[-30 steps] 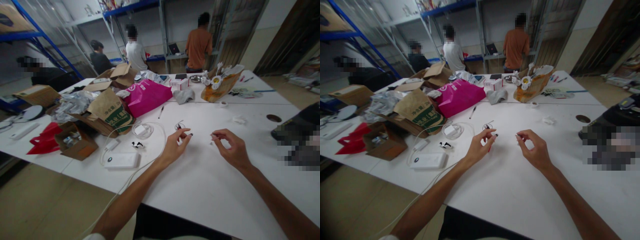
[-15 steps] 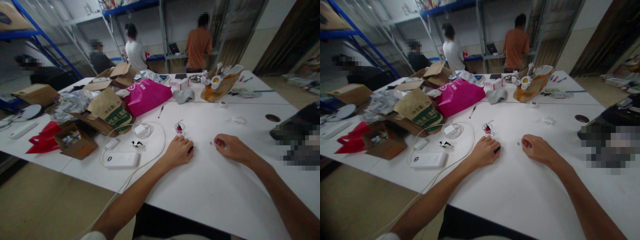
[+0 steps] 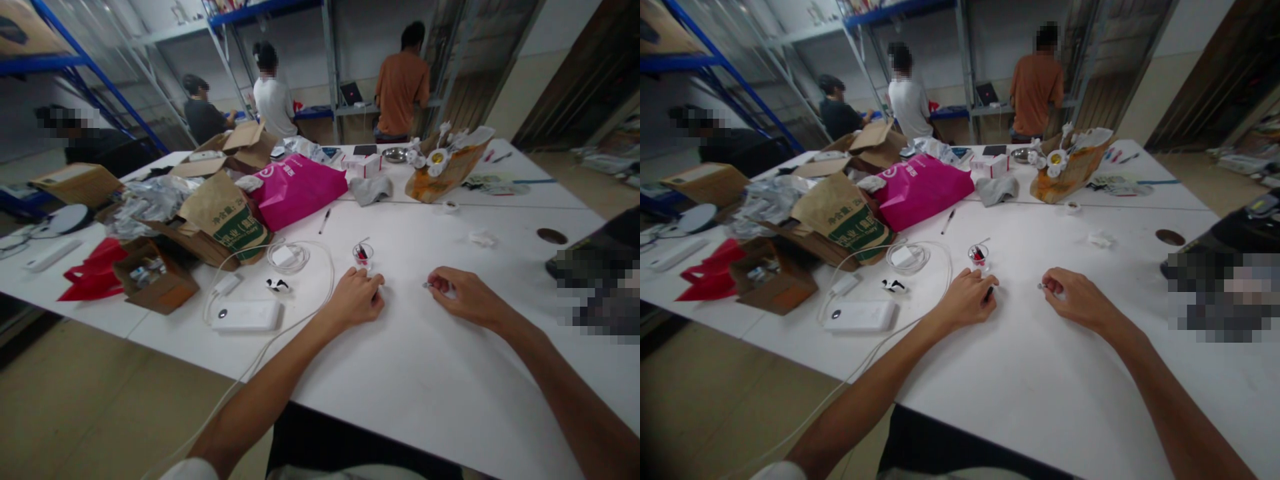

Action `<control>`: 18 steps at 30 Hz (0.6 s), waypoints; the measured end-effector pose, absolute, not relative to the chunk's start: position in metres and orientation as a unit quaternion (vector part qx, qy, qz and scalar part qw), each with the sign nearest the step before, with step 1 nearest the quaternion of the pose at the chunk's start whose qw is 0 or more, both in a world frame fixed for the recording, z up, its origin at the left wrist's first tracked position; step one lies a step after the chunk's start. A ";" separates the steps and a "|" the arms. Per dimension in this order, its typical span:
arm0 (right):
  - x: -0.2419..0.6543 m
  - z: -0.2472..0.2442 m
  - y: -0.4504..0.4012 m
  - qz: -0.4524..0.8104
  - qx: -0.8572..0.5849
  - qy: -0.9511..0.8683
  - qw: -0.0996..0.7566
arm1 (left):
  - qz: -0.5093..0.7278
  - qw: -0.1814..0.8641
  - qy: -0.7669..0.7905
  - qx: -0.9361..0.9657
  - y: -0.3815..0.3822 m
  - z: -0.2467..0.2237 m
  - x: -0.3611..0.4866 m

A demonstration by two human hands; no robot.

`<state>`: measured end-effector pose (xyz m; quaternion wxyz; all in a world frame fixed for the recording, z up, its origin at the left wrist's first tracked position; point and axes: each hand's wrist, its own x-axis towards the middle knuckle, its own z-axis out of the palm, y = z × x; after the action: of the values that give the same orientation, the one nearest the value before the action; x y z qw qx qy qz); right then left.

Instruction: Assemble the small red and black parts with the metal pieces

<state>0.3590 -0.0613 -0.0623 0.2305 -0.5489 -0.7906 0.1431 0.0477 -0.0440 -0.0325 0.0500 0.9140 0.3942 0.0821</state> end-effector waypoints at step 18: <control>0.357 -0.061 -0.063 0.144 -0.541 -0.788 0.255 | 0.157 0.084 0.435 0.883 -0.031 -0.022 0.030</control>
<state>0.3575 -0.0630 -0.0615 0.2550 -0.5411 -0.7884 0.1435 0.0297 -0.0309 -0.0216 0.0843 0.8826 0.4353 0.1566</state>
